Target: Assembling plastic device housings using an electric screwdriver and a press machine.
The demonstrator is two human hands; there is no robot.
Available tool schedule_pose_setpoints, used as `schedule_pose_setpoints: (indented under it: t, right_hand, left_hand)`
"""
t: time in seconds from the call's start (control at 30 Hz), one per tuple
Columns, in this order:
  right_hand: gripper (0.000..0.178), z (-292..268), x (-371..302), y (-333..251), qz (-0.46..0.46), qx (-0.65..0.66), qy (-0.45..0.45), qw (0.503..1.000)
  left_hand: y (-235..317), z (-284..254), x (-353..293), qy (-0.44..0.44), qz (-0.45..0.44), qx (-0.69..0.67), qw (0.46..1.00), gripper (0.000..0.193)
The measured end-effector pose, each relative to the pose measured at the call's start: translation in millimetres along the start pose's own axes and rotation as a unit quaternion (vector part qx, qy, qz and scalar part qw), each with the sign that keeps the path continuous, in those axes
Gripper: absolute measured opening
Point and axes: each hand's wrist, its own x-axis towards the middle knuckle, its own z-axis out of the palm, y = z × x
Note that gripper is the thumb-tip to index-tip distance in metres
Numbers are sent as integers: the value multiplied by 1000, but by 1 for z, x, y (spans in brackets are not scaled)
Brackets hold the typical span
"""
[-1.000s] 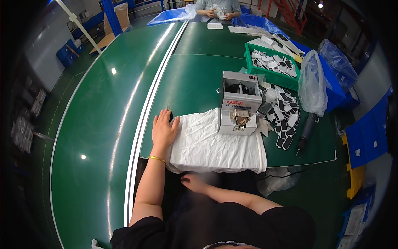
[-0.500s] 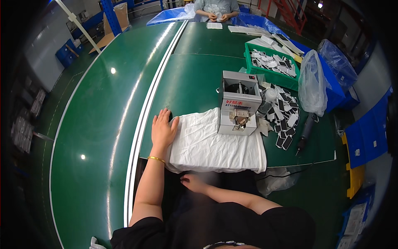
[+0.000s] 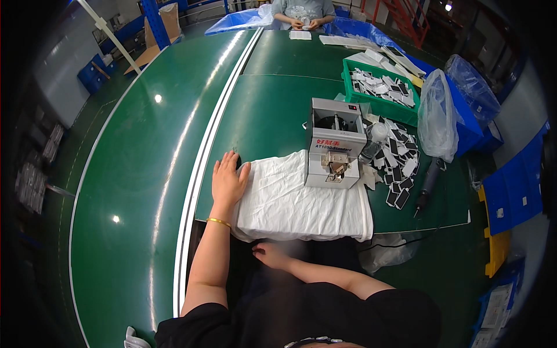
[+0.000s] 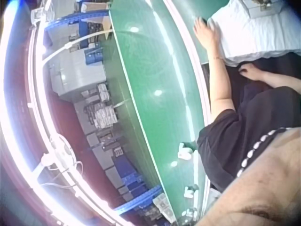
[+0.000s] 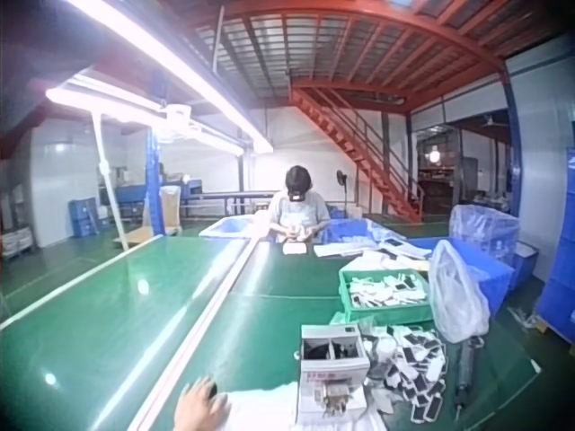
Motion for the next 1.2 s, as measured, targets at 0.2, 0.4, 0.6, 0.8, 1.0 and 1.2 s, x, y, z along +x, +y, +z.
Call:
schedule_pose_setpoints:
  t: [0.2,0.4,0.6,0.8,1.0,1.2]
  right_hand:
    - [28,2,1,3,-6,-2,4,1000]
    - [28,1,-1,0,-2,11,3,1000]
    - [29,0,1,2,6,9,-11,1000]
    - [30,-3,-1,-5,13,-12,-23,1000]
    - [31,-2,0,-1,15,5,-25,1000]
    - [31,-7,0,-6,18,-8,-30,999]
  left_hand:
    - [2,-1,0,0,0,0,1000,52]
    - [2,-1,-1,0,-3,0,1000,52]
    - [2,-1,1,2,0,0,1000,51]
    - [2,-2,-1,1,-3,-1,1000,51]
    - [2,-2,0,-2,-2,2,1000,51]
    - [2,0,1,-3,-5,5,1000,52]
